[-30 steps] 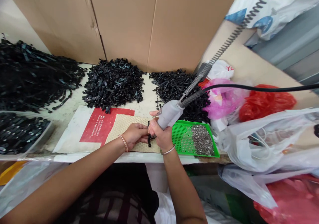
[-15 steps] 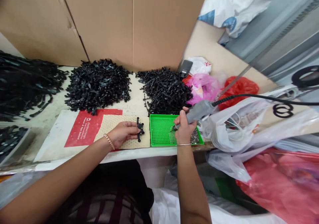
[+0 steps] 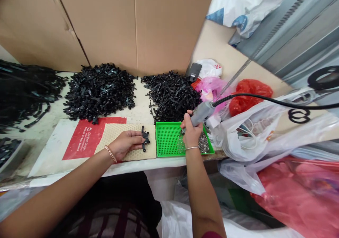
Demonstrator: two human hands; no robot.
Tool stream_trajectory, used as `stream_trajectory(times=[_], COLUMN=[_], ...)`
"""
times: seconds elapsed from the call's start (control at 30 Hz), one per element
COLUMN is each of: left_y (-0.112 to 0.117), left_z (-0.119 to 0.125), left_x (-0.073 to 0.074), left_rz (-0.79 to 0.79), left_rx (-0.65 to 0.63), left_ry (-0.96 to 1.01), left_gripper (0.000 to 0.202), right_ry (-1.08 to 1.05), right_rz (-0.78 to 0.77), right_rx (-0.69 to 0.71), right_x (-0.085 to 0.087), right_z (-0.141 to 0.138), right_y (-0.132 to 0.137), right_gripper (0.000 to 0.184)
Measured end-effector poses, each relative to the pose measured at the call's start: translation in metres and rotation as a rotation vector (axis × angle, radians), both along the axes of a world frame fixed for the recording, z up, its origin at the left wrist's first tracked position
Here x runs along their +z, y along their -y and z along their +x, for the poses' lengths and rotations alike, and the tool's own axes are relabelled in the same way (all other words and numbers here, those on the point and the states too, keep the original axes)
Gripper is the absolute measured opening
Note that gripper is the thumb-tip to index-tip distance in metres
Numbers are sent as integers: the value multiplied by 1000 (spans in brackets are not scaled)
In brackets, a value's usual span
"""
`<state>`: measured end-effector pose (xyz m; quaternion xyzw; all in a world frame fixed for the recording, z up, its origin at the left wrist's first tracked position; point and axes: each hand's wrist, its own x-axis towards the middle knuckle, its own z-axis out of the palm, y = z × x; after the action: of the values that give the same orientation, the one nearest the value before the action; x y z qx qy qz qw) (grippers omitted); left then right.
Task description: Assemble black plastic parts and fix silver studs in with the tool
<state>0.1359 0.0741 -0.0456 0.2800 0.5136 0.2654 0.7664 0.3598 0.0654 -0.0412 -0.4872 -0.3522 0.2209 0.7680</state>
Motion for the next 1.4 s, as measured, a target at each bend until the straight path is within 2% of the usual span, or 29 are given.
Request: stream_trajectory(times=[0.73, 1.4], left_y=[1, 1], left_z=[0, -2], left_x=[3, -2], left_rz=[-12, -8], left_rx=[0, 0], left_ry=[3, 16], left_gripper=[16, 17], right_ry=[35, 46], right_rz=[21, 3], right_rx=[27, 36], right_x=[-5, -4], right_z=[2, 0], right_y=[0, 0], right_gripper=[35, 37])
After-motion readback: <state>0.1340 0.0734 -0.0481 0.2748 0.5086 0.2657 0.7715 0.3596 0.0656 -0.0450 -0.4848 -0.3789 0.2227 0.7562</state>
